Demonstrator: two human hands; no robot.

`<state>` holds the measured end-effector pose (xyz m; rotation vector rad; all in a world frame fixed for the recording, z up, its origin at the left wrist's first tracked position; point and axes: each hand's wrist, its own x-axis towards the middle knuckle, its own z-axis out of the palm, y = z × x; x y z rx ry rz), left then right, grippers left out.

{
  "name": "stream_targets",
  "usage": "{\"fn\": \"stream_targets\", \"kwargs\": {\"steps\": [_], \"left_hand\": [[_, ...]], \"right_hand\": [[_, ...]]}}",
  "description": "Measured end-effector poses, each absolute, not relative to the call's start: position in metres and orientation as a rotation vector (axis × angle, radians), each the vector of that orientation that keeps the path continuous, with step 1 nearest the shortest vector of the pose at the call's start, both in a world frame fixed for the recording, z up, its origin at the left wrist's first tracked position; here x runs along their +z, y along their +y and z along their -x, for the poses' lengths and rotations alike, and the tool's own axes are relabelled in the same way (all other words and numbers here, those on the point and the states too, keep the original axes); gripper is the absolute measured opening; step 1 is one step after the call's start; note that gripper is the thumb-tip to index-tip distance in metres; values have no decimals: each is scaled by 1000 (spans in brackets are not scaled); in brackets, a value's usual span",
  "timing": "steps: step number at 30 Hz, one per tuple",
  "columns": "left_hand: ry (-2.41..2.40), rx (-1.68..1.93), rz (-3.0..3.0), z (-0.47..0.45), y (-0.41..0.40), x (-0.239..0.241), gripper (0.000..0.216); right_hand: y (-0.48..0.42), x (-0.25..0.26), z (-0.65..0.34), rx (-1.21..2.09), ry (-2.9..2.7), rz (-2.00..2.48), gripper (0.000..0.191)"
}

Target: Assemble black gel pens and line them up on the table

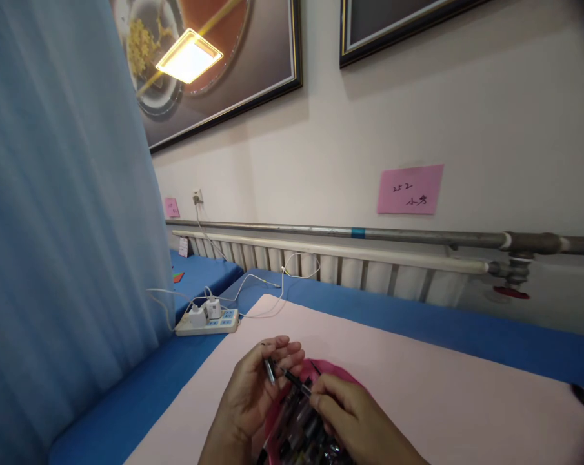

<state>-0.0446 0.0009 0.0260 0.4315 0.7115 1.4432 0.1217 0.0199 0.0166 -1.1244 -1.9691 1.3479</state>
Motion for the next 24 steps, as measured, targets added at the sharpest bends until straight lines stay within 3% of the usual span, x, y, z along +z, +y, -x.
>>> {"fn": "stream_targets", "kwargs": {"steps": [24], "left_hand": [[764, 1448, -437, 41, 0, 29, 12]], "right_hand": [[21, 11, -121, 1199, -1985, 1109, 18]]}}
